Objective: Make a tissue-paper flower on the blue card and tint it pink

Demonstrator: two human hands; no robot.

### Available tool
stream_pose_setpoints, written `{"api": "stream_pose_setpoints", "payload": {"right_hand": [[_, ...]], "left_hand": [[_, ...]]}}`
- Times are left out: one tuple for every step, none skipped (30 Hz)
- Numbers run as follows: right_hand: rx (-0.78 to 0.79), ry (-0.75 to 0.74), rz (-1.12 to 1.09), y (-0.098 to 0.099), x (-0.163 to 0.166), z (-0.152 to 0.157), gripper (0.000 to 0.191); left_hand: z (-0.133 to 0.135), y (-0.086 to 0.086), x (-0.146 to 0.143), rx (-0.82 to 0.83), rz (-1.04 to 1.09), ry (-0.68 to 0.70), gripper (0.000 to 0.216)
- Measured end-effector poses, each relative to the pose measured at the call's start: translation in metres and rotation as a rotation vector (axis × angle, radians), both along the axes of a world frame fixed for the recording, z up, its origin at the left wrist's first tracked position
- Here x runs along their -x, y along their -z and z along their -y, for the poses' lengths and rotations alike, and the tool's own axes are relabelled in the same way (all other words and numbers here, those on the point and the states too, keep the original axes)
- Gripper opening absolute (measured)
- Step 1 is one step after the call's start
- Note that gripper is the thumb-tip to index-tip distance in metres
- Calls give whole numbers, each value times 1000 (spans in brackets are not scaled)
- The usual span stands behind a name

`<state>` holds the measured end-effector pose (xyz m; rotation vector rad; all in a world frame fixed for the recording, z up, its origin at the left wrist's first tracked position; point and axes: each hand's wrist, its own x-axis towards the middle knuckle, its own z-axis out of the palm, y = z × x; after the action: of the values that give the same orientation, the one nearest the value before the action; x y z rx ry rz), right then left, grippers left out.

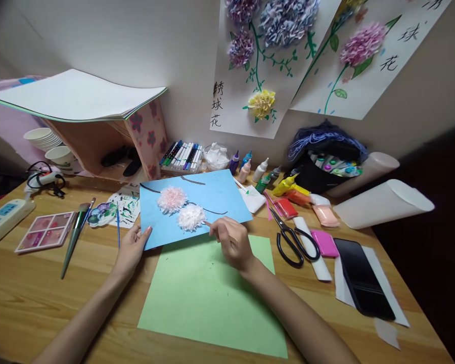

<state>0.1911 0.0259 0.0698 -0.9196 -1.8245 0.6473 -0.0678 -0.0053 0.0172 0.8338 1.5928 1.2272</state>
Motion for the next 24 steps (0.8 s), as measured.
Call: {"api": "stream_pose_setpoints", "payload": {"right_hand": [[9, 0, 3, 4, 0, -2, 47], [24, 0, 1, 7, 0, -3, 47], [42, -1, -3, 12, 0, -4, 47], [59, -1, -6, 16, 0, -4, 46], [79, 1, -3, 20, 0, -5, 46], [101, 5, 4, 25, 1, -5, 47], [122, 11, 10, 29, 1, -5, 47], [144, 17, 15, 33, 1, -5, 48], [164, 23, 15, 37, 1, -5, 48], [180, 29, 8, 40, 1, -4, 48], [190, 35, -3, 43, 1, -4, 49], [195, 41, -17, 46, 1, -4, 50], [194, 48, -33, 48, 1, -3, 50], [191, 55, -49, 49, 1, -3, 51], [188, 61, -64, 51, 1, -3, 52], [188, 65, -75, 52, 1, -3, 52], [193, 65, -83, 53, 1, -2, 52], [201, 62, -89, 54, 1, -2, 53], [210, 60, -94, 55, 1, -2, 53], [219, 58, -97, 56, 0, -2, 53], [224, 61, -100, 57, 0, -3, 54], [224, 65, -100, 58, 0, -3, 54], [220, 70, -99, 58, 0, -3, 54], [214, 74, -96, 59, 0, -3, 54]], "left_hand": [[0, 0, -1, 11, -7, -1, 57], [-1, 0, -1, 21, -14, 1, 57], [-1, 0, -2, 31, -25, 5, 57], [-1, 0, -2, 39, -46, 8, 56], [0, 1, -2, 41, -74, 13, 55], [0, 1, -2, 39, -109, 17, 53], [0, 2, -1, 35, -145, 23, 51], [0, 3, 0, 35, -176, 32, 49], [1, 5, 0, 38, -199, 42, 47], [1, 6, 1, 49, -214, 59, 45], [1, 6, 2, 65, -223, 78, 43], [1, 6, 2, 83, -229, 97, 42], [2, 6, 2, 101, -237, 113, 42], [2, 6, 2, 118, -249, 121, 41], [2, 4, 2, 134, -263, 123, 42], [2, 3, 2, 146, -276, 119, 42], [3, 2, 2, 153, -291, 114, 44], [3, 0, 1, 152, -319, 107, 45], [3, -1, 2, 147, -371, 99, 47], [3, -2, 2, 137, -444, 89, 48], [4, -3, 2, 125, -529, 80, 50], [4, -4, 2, 115, -612, 74, 51], [4, -4, 2, 106, -680, 73, 51], [4, -4, 3, 101, -726, 75, 52]]}}
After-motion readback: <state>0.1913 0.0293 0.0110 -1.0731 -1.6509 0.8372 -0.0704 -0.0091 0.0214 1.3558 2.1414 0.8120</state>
